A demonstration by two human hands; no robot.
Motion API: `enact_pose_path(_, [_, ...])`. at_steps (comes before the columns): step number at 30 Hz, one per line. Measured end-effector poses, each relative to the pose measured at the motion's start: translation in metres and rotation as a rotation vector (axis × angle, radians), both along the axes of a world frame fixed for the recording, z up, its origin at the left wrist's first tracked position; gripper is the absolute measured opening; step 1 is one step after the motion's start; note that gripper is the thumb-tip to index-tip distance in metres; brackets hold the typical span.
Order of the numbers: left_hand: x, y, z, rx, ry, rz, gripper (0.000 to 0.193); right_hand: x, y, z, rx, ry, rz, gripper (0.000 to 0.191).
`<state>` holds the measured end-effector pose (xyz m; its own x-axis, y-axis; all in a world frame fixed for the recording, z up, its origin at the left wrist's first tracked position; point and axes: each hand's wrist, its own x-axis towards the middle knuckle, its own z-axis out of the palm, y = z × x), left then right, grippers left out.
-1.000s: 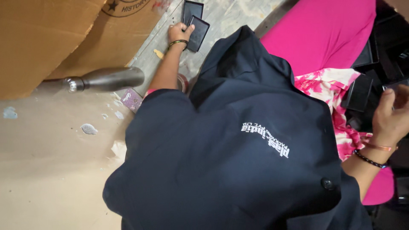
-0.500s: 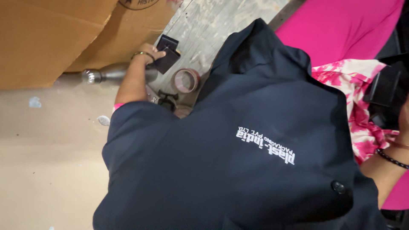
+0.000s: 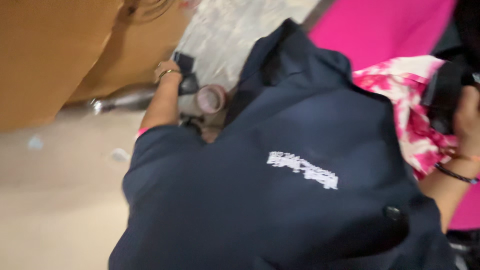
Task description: The person sits cross-legged on the floor and repeatedly picks up small black plastic parts from a large pile, briefly inspects them, and places them into a cardboard box. The task continues with the same repetitive pick-and-place motion.
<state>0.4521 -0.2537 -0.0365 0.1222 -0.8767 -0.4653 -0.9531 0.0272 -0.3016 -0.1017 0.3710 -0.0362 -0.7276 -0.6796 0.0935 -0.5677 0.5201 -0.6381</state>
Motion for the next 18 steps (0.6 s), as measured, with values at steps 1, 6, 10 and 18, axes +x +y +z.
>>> enact_pose_path(1, [-0.009,0.001,-0.002,0.064,-0.03,-0.053,0.032,0.003,-0.002,0.008,-0.037,0.014,-0.008,0.02])
enact_pose_path(6, [-0.135,0.025,0.02,0.197,0.013,-0.484,0.029,0.025,-0.013,0.049,-0.007,0.174,-0.148,0.013])
enact_pose_path(10, [-0.267,0.09,0.071,0.087,0.814,-0.953,0.038,0.033,-0.014,0.064,-0.059,0.297,-0.267,0.013])
enact_pose_path(18, [-0.503,0.266,0.068,0.231,1.328,-1.452,0.024,0.044,-0.069,0.063,-0.009,-0.018,-0.424,0.043])
